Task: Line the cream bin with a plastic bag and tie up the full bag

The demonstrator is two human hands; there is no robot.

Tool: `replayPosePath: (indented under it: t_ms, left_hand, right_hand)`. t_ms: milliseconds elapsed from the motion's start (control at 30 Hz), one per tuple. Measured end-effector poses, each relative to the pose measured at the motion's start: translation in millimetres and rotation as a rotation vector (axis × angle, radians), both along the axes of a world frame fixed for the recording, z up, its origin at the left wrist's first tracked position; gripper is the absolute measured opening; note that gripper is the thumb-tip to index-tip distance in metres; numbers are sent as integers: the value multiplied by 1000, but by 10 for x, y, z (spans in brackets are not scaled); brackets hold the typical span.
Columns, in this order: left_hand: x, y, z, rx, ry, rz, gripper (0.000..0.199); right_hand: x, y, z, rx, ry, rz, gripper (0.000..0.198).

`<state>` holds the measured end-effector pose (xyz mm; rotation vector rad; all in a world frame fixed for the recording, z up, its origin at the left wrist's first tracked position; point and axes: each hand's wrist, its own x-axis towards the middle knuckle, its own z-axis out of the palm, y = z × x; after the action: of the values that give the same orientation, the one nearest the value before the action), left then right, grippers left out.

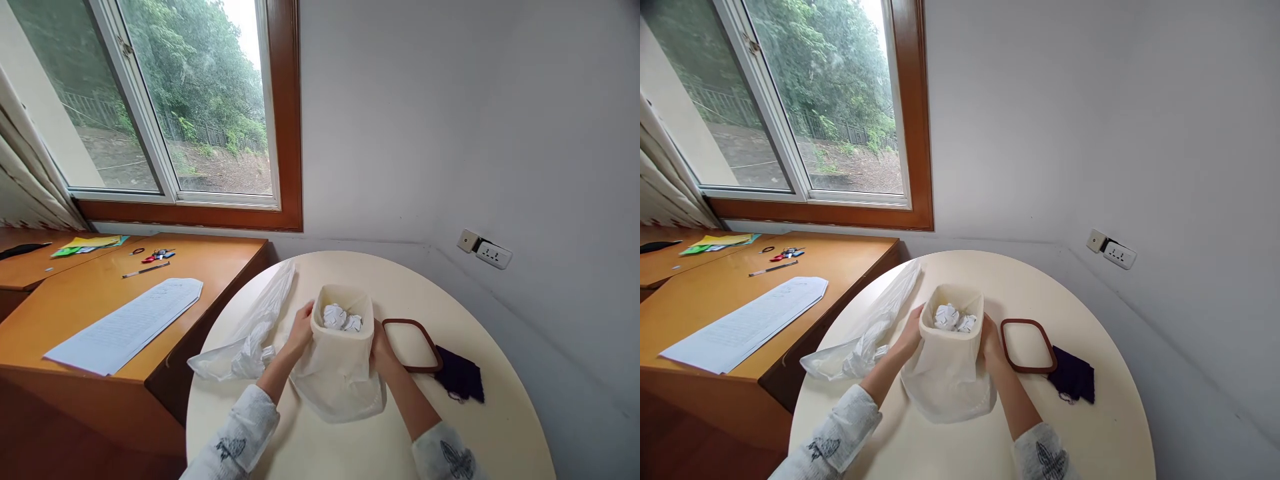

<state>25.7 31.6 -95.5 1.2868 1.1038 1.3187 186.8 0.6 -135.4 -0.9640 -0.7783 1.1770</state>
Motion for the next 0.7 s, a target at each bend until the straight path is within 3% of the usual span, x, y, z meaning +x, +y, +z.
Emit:
replayPosePath:
  t_ms: [100,200,367,500,700]
  left_hand:
    - [-103,-67,138,76,-4,128,29]
    - [-100,-239,247,183,-7,211,36]
    - [118,-413,229,85,-78,134,45]
    - [221,-346,163,75,-164,122,45]
    - [259,-129,128,83,-208,54,44]
  right_hand:
    - [194,80,77,33,-16,-85,29]
    - [314,233,285,81,-9,-144,31]
    - [164,359,553,58,21,47,45]
    - [14,235,499,-7,120,124,56]
    - [-80,-15,383,60,213,-142,54]
